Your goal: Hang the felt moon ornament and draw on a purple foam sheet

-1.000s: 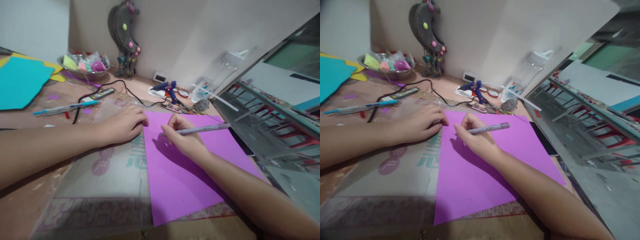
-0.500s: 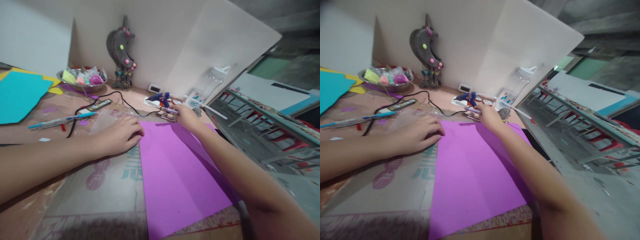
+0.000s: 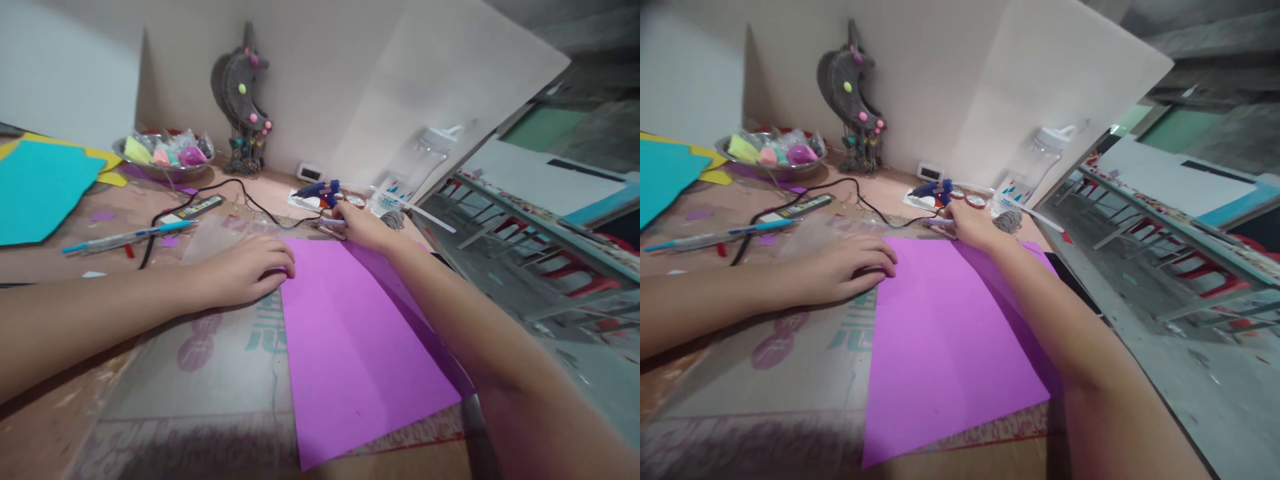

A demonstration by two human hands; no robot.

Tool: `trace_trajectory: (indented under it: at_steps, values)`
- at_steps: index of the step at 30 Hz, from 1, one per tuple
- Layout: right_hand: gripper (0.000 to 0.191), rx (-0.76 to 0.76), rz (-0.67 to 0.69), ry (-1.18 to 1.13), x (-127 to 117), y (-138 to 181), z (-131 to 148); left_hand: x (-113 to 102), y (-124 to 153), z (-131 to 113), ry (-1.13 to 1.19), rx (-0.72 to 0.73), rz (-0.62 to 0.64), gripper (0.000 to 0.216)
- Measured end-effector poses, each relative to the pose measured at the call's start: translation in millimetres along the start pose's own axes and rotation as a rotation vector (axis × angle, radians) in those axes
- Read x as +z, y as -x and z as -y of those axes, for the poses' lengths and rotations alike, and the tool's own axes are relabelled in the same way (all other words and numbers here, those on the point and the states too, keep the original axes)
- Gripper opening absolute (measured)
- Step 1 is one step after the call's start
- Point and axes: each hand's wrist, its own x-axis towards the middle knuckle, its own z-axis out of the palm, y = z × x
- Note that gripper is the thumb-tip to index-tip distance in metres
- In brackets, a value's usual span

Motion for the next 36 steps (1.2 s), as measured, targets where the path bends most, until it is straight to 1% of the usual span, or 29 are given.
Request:
trace_trajectory:
  at_steps: [3, 5, 6, 7, 8, 9, 11, 13, 15, 19, 24, 27, 29, 32, 36]
  values:
    - [0.018, 0.025, -0.064, -0.067, -7.8, 8.8, 3.1, -0.9, -0.1, -0.8, 0.003, -0.017, 0.015, 0.021]
    - [0.017, 0.011, -0.130, -0.224, -14.4, 21.6, 11.8, -1.6, -0.1, -1.4, 0.004, -0.029, 0.031, 0.021]
    - [0.017, -0.009, -0.142, -0.334, -17.8, 30.3, 18.3, -1.9, -0.1, -1.6, 0.004, -0.033, 0.036, 0.021]
    - [0.018, -0.041, -0.120, -0.453, -21.0, 40.3, 26.2, -2.0, -0.1, -1.7, 0.004, -0.037, 0.042, 0.021]
    - [0.017, -0.090, -0.056, -0.550, -23.8, 51.2, 34.9, -2.2, -0.1, -1.7, 0.004, -0.039, 0.043, 0.021]
    - [0.017, -0.140, -0.004, -0.616, -26.0, 62.3, 44.1, -2.2, -0.1, -1.6, 0.005, -0.040, 0.044, 0.021]
    - [0.023, -0.217, 0.110, -0.682, -28.0, 83.3, 61.9, -2.5, 0.1, -1.5, 0.004, -0.041, 0.045, 0.021]
    - [0.025, -0.267, 0.156, -0.647, -26.4, 99.9, 75.7, -2.9, 0.3, -1.5, 0.000, -0.040, 0.049, 0.021]
    - [0.021, -0.322, 0.146, -0.547, -21.5, 110.4, 84.0, -3.3, 0.6, -1.7, 0.001, -0.039, 0.051, 0.021]
    - [0.014, -0.434, 0.128, -0.351, -6.4, 115.6, 89.9, -3.2, -0.2, -1.2, 0.010, -0.044, 0.042, 0.018]
    - [0.012, -0.471, 0.069, -0.363, 8.1, 109.7, 99.2, -2.7, -2.2, -0.7, 0.010, -0.054, 0.038, 0.015]
    - [0.014, -0.536, 0.042, -0.354, 6.8, 107.9, 101.6, -2.4, -2.2, 0.0, 0.009, -0.050, 0.036, 0.015]
    - [0.014, -0.557, 0.071, -0.357, 3.0, 107.3, 99.7, -1.9, -1.8, 1.0, 0.012, -0.039, 0.031, 0.016]
    - [0.014, -0.538, 0.112, -0.382, -0.2, 107.1, 96.8, -0.6, -1.3, 2.3, 0.011, -0.028, 0.025, 0.016]
    - [0.014, -0.530, 0.069, -0.412, 2.7, 108.2, 99.0, -0.2, -1.1, 1.9, 0.012, -0.042, 0.022, 0.015]
